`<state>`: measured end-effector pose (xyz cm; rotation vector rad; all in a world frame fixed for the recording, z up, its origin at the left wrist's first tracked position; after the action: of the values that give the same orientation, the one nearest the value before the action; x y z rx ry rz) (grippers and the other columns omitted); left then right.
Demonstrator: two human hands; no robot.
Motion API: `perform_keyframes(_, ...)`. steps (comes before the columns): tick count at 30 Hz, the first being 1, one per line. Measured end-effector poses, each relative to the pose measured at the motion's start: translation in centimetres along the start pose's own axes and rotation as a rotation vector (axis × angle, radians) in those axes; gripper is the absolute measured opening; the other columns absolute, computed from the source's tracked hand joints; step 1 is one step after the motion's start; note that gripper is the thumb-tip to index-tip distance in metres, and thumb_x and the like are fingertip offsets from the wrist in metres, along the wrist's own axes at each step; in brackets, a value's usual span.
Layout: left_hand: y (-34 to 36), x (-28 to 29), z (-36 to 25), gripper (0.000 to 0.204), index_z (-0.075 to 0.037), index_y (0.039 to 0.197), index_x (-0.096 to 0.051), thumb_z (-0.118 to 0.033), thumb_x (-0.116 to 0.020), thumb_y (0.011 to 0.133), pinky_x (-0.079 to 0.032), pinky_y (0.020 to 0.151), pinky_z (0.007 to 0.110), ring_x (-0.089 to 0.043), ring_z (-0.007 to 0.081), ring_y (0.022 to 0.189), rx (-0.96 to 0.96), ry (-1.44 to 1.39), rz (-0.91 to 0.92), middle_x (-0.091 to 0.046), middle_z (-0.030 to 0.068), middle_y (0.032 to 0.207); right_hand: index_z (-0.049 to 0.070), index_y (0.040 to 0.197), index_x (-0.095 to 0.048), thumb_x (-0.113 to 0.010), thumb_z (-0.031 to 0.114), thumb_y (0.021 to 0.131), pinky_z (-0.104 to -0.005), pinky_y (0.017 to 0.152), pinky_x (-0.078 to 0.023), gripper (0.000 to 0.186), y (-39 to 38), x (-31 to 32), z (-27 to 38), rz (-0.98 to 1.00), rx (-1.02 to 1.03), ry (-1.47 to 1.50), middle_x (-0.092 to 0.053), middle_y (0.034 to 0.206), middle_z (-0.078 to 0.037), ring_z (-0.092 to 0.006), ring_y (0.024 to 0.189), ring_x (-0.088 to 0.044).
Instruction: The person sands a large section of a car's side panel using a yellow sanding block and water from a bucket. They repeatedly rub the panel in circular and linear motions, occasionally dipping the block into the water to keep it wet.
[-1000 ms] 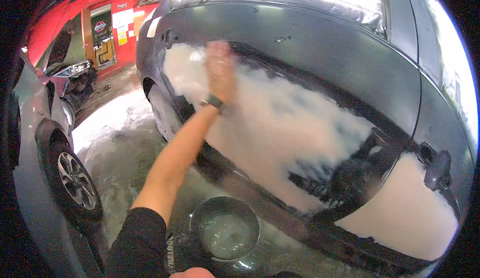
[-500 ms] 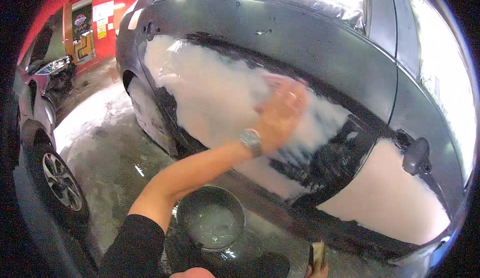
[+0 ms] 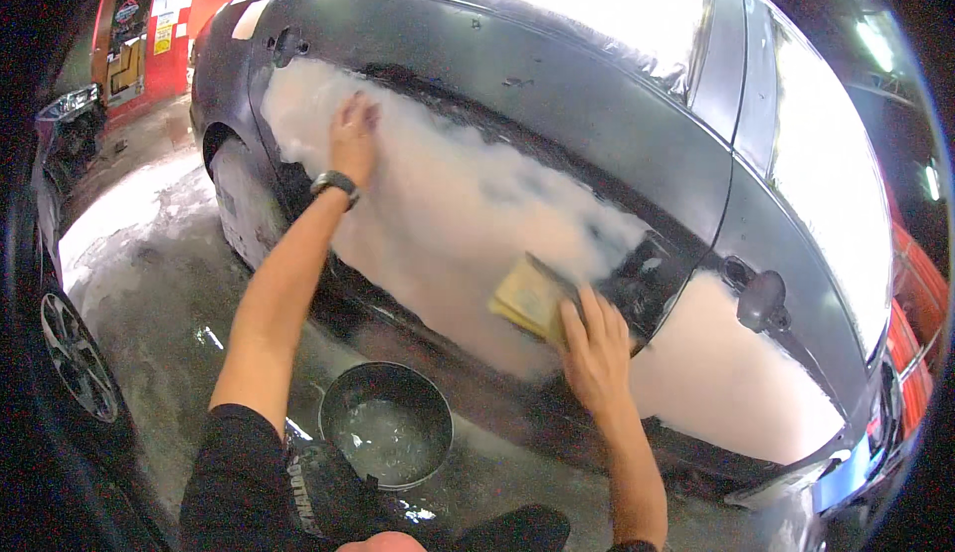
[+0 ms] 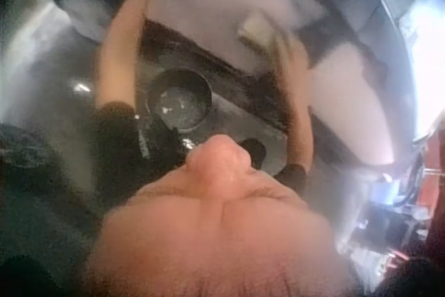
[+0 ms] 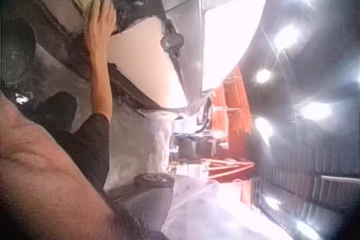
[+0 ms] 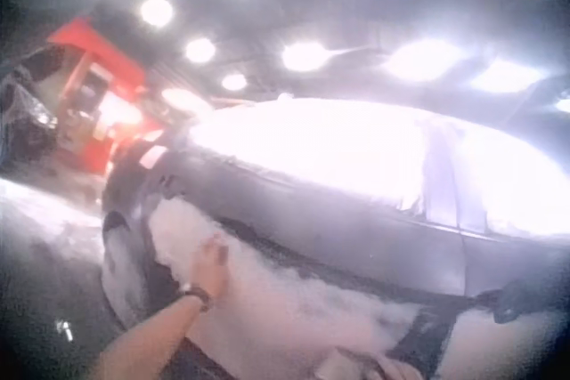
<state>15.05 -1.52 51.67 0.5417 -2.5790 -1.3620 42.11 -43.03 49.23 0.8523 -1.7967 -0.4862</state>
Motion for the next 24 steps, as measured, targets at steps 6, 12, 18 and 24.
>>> perform_keyframes(6, -16.3, 8.0, 8.3, 0.026, 0.0, 0.102, -0.069, -0.021, -0.054, 0.101, -0.048, 0.085, 0.054, -0.062, 0.0448, 0.096, 0.09, 0.251, 0.562, -0.068, 0.0259, 0.101, 0.004, 0.134, -0.057, -0.061, 0.014, 0.089, -0.0495, 0.105, -0.044, 0.047, 9.9, -3.7, -1.1, -0.008, 0.204, -0.253, -0.052, 0.143, -0.019, -0.0358, 0.127, -0.053)
perform_keyframes(12, -41.2, 15.4, 13.8, 0.028, 0.0, 0.11, -0.068, -0.019, -0.052, 0.099, -0.05, 0.09, 0.054, -0.061, 0.044, 0.103, 0.337, 0.498, 0.948, -0.065, 0.0244, 0.11, 0.002, 0.135, -0.059, -0.059, 0.014, 0.09, -0.0497, 0.104, -0.046, 0.047, 14.1, -5.0, -1.1, -0.044, 0.288, -0.353, -0.051, 0.145, -0.02, -0.0352, 0.125, -0.054)
perform_keyframes(18, -41.3, 14.6, 11.2, 0.028, -0.005, 0.113, -0.069, -0.024, -0.053, 0.1, -0.053, 0.09, 0.052, -0.063, 0.0444, 0.103, 0.485, 0.56, 0.908, -0.062, 0.0251, 0.113, 0.002, 0.133, -0.061, -0.061, 0.013, 0.088, -0.0485, 0.1, -0.049, 0.046, 19.2, -6.2, 0.5, -0.125, 0.262, -0.471, -0.052, 0.145, -0.02, -0.0336, 0.123, -0.056)
perform_keyframes(24, -40.1, 15.4, 11.1, 0.039, -0.002, 0.11, -0.07, -0.039, -0.058, 0.1, -0.053, 0.091, 0.051, -0.064, 0.0435, 0.105, 0.442, 0.551, 0.925, -0.065, 0.026, 0.115, 0.002, 0.131, -0.062, -0.063, 0.012, 0.085, -0.0466, 0.1, -0.048, 0.047, 12.5, -5.6, -0.3, -0.088, 0.258, -0.45, -0.056, 0.141, -0.02, -0.0334, 0.117, -0.06)
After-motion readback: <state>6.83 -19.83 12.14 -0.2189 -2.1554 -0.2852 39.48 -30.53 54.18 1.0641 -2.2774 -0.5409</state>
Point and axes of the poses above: each hand's wrist, its own y-axis towards the middle knuckle, its own x-axis out of the back of the hand, z = x × y, the point moved 1 cm from there along y, towards the middle knuckle
